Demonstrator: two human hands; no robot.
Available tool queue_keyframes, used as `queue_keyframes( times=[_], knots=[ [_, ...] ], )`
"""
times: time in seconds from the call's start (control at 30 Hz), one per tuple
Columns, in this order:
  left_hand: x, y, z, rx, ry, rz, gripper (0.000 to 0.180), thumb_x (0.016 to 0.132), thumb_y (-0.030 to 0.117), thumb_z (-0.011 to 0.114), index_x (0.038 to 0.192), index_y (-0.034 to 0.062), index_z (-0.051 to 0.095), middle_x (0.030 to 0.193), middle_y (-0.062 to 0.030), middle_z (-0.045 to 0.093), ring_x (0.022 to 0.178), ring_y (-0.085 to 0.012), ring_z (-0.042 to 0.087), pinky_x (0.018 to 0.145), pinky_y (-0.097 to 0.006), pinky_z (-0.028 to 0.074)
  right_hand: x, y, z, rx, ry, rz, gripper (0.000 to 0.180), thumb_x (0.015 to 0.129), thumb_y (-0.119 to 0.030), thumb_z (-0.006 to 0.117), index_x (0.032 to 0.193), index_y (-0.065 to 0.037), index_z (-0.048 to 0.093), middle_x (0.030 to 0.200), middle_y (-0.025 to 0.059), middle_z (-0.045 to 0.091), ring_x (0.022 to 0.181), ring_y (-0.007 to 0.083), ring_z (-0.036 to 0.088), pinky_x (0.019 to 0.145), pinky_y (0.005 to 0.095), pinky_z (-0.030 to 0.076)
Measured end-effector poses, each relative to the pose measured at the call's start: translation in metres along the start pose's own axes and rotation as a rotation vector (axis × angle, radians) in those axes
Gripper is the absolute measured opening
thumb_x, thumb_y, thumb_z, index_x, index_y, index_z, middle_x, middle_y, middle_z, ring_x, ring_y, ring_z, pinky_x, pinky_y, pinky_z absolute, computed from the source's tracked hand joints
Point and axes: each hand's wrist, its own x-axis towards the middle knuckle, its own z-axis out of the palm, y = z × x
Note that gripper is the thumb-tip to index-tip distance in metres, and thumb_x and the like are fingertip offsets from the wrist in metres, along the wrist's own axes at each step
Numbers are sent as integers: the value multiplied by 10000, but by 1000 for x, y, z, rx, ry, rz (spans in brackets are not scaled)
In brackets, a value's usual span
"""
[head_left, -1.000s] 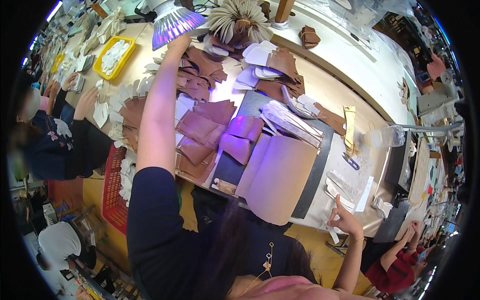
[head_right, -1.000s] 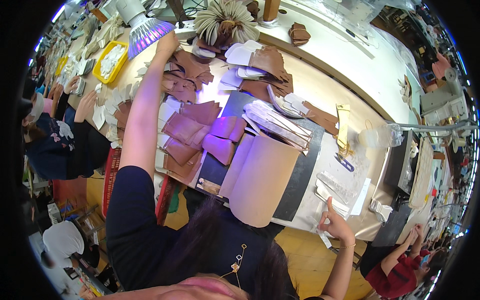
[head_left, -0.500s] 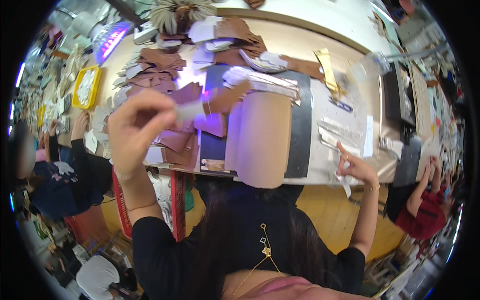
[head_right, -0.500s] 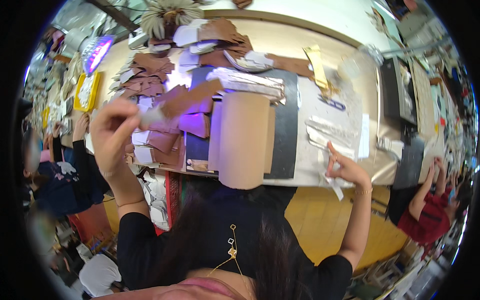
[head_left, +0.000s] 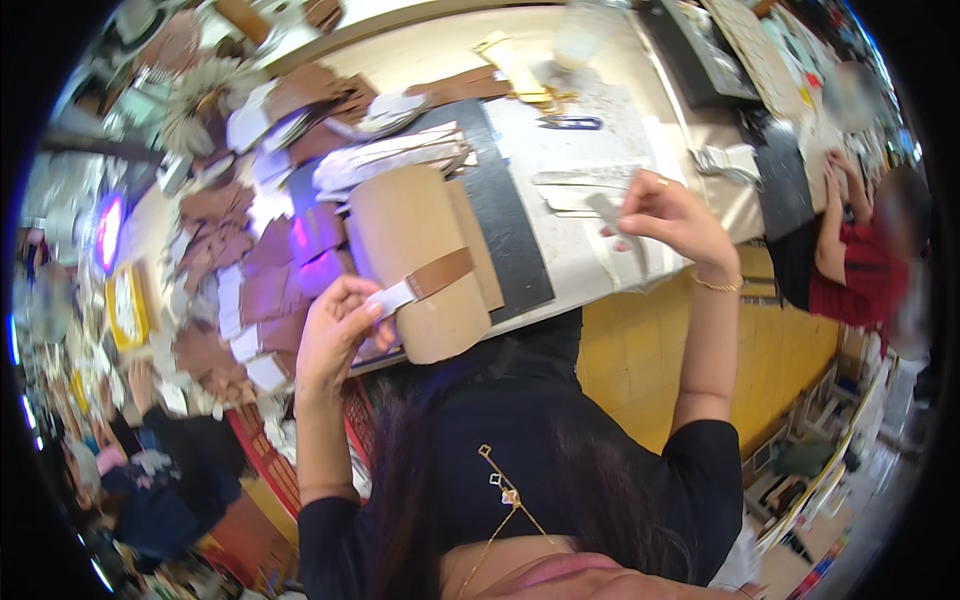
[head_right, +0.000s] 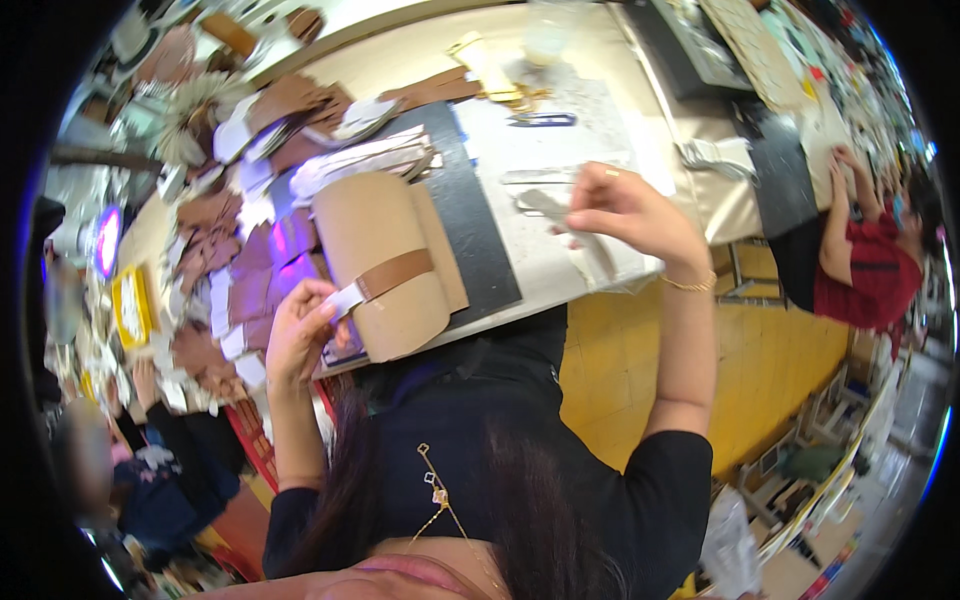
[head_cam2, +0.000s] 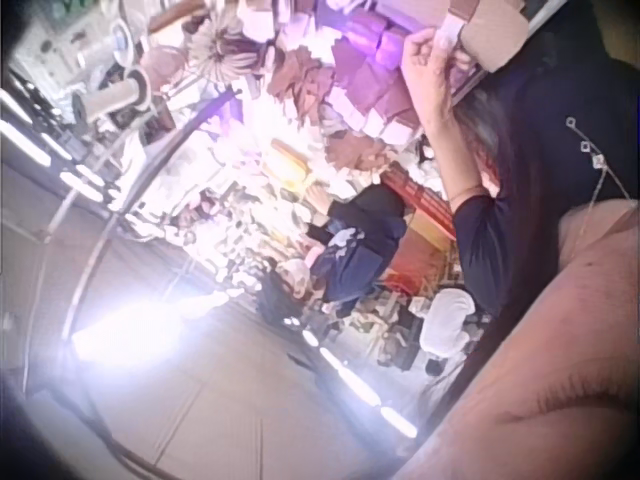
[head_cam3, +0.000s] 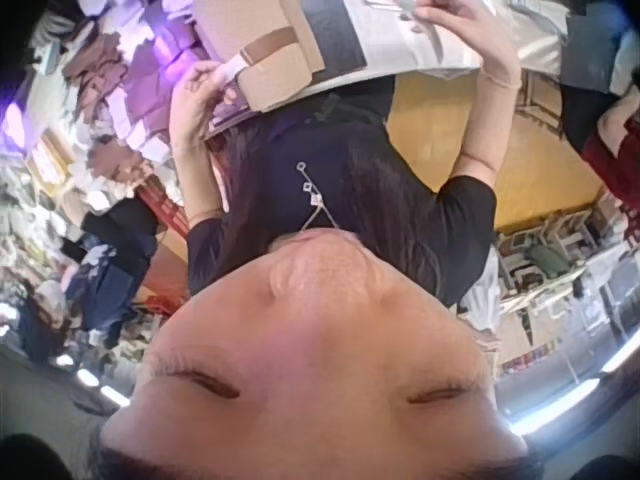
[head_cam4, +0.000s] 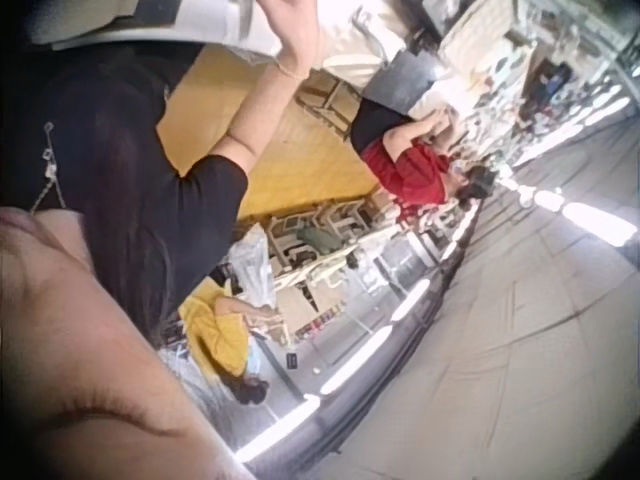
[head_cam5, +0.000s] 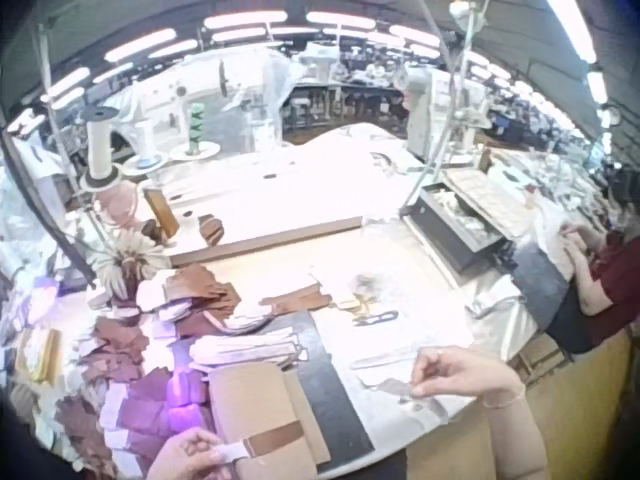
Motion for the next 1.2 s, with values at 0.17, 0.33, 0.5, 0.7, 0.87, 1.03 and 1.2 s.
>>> queue_keyframes(
  times=[0.17,0.33,0.5,0.7,0.87,1.03,1.2],
  knots=[
    [1,-6,2,7,22,-32,192,856,107,616,971,-12,520,762,-126,613,573,-163,616,500,-249,516,40,-25,49,-101,-251,-243,105,848,-66,635,898,-15,557,832,34,618,783,118,621,716,249,489],
    [1,-2,5,23,-14,-55,207,858,112,612,977,-32,524,762,-148,631,568,-179,623,511,-260,524,61,-46,84,-299,-332,-260,174,848,-154,644,952,-14,645,816,30,668,757,84,613,733,245,482],
    [-2,-1,-2,-64,-27,-73,282,925,206,526,1021,-60,529,816,-191,647,641,-234,659,577,-297,559,72,-45,108,-106,-279,-55,130,847,-130,655,865,-3,640,732,23,636,669,77,588,588,206,463],
    [-7,2,-4,-95,-46,-110,436,985,326,384,1061,-83,512,809,-213,648,676,-258,677,594,-294,567,81,-53,137,-207,-292,183,175,839,-165,678,798,-6,617,669,13,615,585,41,556,498,175,423],
    [-7,5,-2,-80,-68,-105,481,980,364,385,1056,-89,525,815,-199,651,697,-242,681,611,-278,566,91,-58,161,-274,-346,241,193,838,-181,681,783,-7,615,648,16,621,556,37,557,483,176,419],
    [-9,4,-2,-95,-82,-105,477,972,373,409,1049,-80,538,830,-192,655,717,-236,683,619,-273,564,97,-61,172,-434,-345,257,198,824,-181,684,761,-7,613,598,15,610,522,36,541,474,178,409],
    [-10,3,-2,-136,-78,-129,425,966,332,441,1037,-72,555,834,-188,658,715,-224,681,633,-271,566,98,-63,175,-484,-332,252,187,816,-171,679,748,-9,614,590,16,607,517,37,533,474,179,408]
  ],
)
